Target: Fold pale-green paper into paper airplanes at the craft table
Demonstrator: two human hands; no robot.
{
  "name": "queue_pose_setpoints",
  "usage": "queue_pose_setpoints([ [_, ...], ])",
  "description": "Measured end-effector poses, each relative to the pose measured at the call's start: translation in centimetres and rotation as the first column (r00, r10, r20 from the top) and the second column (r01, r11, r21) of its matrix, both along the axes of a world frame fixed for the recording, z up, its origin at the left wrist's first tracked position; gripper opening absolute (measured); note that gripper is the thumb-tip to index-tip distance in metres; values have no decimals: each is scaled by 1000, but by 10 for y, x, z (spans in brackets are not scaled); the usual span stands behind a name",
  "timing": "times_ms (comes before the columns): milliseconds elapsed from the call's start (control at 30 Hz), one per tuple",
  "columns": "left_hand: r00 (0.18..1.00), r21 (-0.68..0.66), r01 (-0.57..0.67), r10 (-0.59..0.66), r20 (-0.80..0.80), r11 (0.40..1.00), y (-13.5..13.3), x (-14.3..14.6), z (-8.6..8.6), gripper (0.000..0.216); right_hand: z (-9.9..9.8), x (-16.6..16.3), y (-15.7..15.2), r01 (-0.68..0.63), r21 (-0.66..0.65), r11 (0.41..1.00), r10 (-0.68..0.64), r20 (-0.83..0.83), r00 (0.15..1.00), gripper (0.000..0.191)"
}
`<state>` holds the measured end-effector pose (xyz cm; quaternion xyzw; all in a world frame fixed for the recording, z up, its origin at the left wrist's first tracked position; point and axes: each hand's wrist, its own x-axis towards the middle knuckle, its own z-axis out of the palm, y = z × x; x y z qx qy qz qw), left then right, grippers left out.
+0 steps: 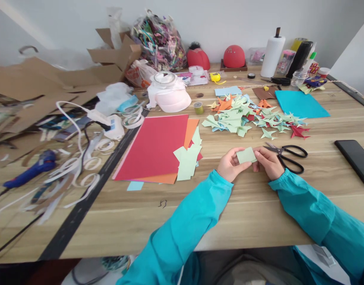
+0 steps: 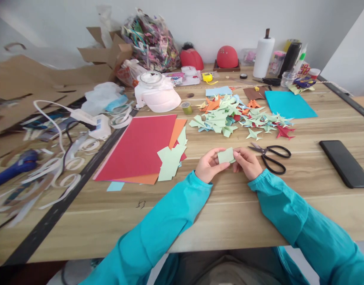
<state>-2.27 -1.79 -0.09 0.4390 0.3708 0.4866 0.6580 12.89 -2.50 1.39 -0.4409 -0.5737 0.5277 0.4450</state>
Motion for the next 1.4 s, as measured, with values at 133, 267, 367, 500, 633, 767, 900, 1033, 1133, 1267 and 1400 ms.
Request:
queue_pose_setpoints([
  [133, 997, -62, 16, -11, 80, 998, 3, 0, -2, 54, 2, -1, -1, -19, 5, 1000, 19, -11, 1000, 40],
  [267, 994, -97, -6, 17, 106, 995, 5, -2, -3, 47, -2, -1, 0, -23, -37, 999, 20, -72, 997, 38],
  [367, 999, -55, -48, 49, 20, 997, 6, -4, -6, 43, -5, -1, 1, -25, -43, 999, 22, -77, 997, 36],
  [500, 998, 14, -59, 59, -26, 998, 8, -6, -9, 41, -7, 0, 2, 23, -19, 1000, -23, -7, 1000, 28],
  [633, 982, 166, -118, 140, -124, 979, 7, -9, -5, 28, -11, 4, 6, 186, 29, 982, -185, -15, 983, 24],
  [767, 966, 274, 77, -3, -259, 959, -2, -10, 6, 28, -19, 9, 13, 381, 33, 924, -377, -89, 922, 23],
  [900, 967, 290, 138, -66, -244, 947, -7, -9, 13, 33, -19, 8, 14, 385, 3, 923, -381, -136, 915, 28],
  [1033, 976, 199, -84, 121, -181, 976, -4, -6, 11, 27, -10, 2, 5, 258, 240, 936, -281, 67, 957, 21],
  [1133, 981, 135, -61, 84, -177, 989, -1, -4, 7, 23, -6, -1, 0, 105, 370, 923, -189, 200, 961, 15],
  [1267, 984, 175, 1, 30, -173, 985, -2, -3, 2, 21, -11, 0, 2, 153, 371, 916, -233, 182, 955, 12],
  [1400, 972, 297, 91, -21, -234, 951, -3, -4, 1, 8, -20, 2, 9, 285, 329, 900, -320, 56, 946, 16],
])
